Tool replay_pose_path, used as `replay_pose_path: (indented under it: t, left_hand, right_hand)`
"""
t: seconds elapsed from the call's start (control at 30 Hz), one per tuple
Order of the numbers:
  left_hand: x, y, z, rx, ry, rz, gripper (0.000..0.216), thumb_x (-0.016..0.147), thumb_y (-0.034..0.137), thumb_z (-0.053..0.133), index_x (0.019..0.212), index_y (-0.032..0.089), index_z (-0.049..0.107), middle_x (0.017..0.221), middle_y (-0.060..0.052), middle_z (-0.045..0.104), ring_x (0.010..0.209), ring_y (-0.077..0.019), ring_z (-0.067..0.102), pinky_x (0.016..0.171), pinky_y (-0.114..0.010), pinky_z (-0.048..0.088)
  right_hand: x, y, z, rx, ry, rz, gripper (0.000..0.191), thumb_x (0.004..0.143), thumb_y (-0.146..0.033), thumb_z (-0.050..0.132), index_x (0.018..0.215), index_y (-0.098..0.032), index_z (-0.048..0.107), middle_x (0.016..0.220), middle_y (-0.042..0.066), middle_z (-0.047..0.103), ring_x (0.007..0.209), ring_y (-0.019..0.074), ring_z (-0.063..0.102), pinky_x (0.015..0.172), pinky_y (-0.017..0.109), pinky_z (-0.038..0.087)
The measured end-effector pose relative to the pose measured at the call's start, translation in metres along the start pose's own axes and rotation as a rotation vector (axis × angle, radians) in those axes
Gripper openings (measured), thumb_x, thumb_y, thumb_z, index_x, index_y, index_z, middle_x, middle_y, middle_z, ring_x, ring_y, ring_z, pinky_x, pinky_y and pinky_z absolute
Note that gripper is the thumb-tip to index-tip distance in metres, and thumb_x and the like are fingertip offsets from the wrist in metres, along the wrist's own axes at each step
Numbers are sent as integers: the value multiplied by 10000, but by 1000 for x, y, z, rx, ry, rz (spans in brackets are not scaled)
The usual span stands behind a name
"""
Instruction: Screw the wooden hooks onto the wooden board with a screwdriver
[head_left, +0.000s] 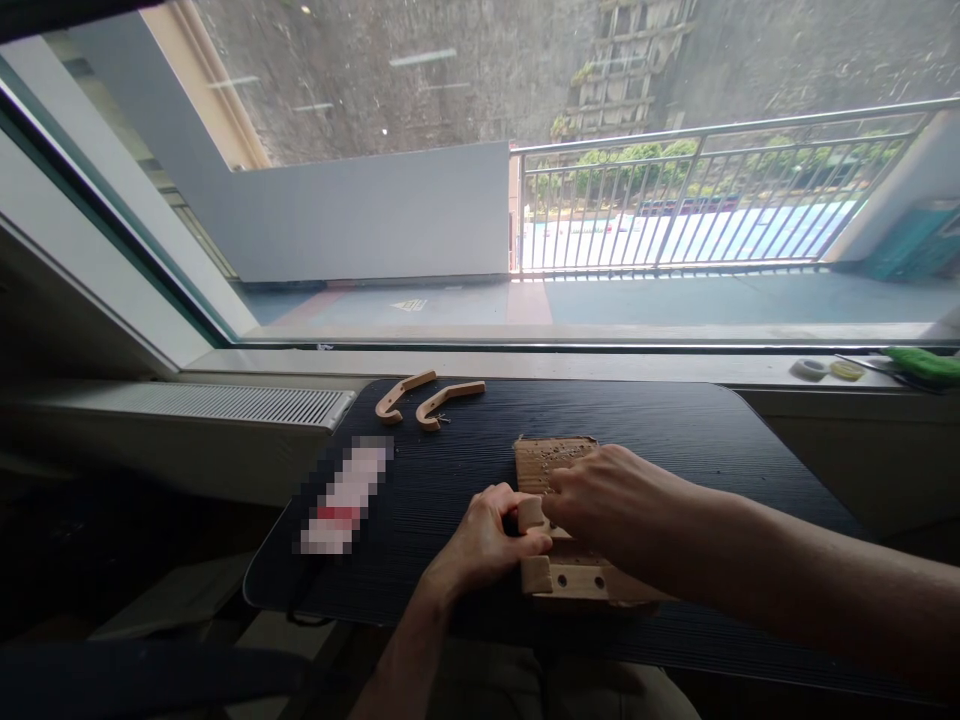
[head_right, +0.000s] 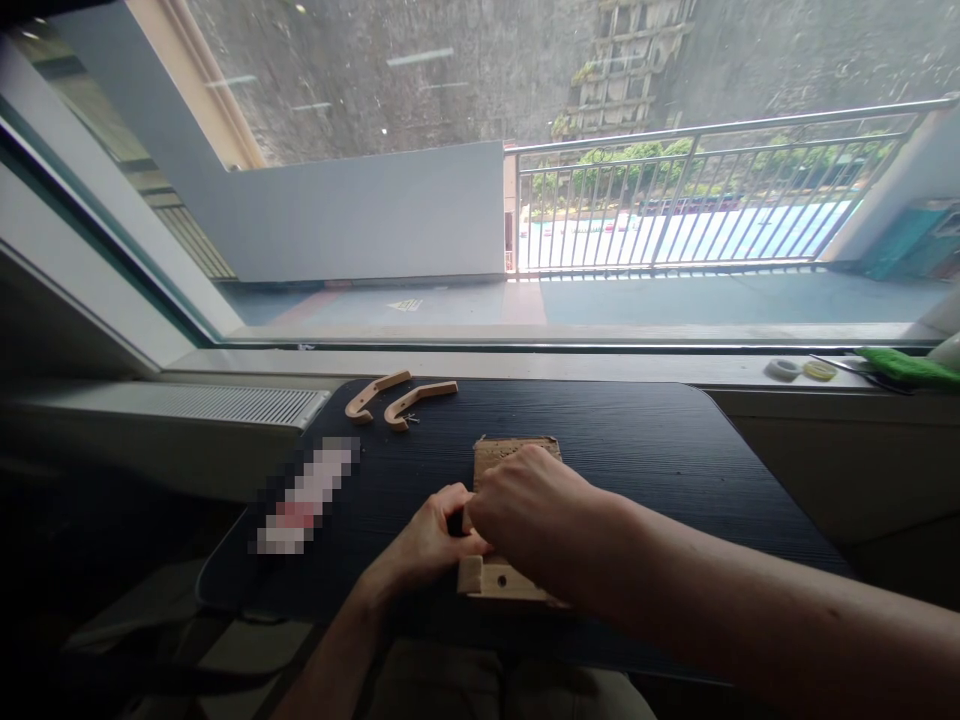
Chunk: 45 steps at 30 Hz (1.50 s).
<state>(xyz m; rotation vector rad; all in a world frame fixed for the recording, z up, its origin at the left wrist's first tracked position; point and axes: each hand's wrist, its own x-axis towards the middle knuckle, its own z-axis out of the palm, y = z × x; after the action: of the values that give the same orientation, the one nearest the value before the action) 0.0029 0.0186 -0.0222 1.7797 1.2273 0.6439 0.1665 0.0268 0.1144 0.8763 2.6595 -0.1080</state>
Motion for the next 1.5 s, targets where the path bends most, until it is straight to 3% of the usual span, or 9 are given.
replay_pose_path:
  t: [0.2,0.37,0.67,0.97,1.33,1.5]
  left_hand:
    - [0,-1,2,-8,17,-19,144,697,313,696,774,198,655,770,23,512,783,-141,490,689,-227,379]
    - [1,0,2,6,12,-19,134,698,306,689,743,189,641,773,17,516,773,-142,490,678,-229,381]
    - [-1,2,1,-8,15,-33,135,695,297,686,764,188,651,767,19,517,796,-146,496,694,-229,385]
    - [0,3,1,-3,21,-38,163,685,320,695,769,184,660,759,19,511,780,-145,493,682,-225,386]
    - [0,3,1,7,9,-27,165,699,320,690,798,190,674,788,7,535,805,-155,503,711,-236,392]
    - [-1,4,1,-4,18,-21,142,698,297,680,779,183,652,775,14,522,795,-150,493,692,-230,384]
  right_hand:
    - [-3,2,5,17,5,50,143,736,-46,620,709,-179,665,636,7,641,560,186,603,467,283,206]
    - [-4,0,3,10,24,86,102,807,-92,600,802,-167,668,666,20,648,613,196,628,475,275,223]
    - [-11,-8,-20,-46,4,80,182,699,-39,692,810,-183,691,797,38,674,705,202,628,476,276,208]
    - [-5,-6,-15,31,-54,84,175,720,-12,637,772,-171,689,713,20,666,654,199,639,466,288,176]
    - [-6,-3,-15,13,-18,122,100,815,-69,584,803,-137,658,717,51,655,687,194,645,462,274,210]
    - [-9,-4,-14,-48,-21,44,166,705,-43,662,800,-179,669,752,30,655,686,200,631,459,284,195]
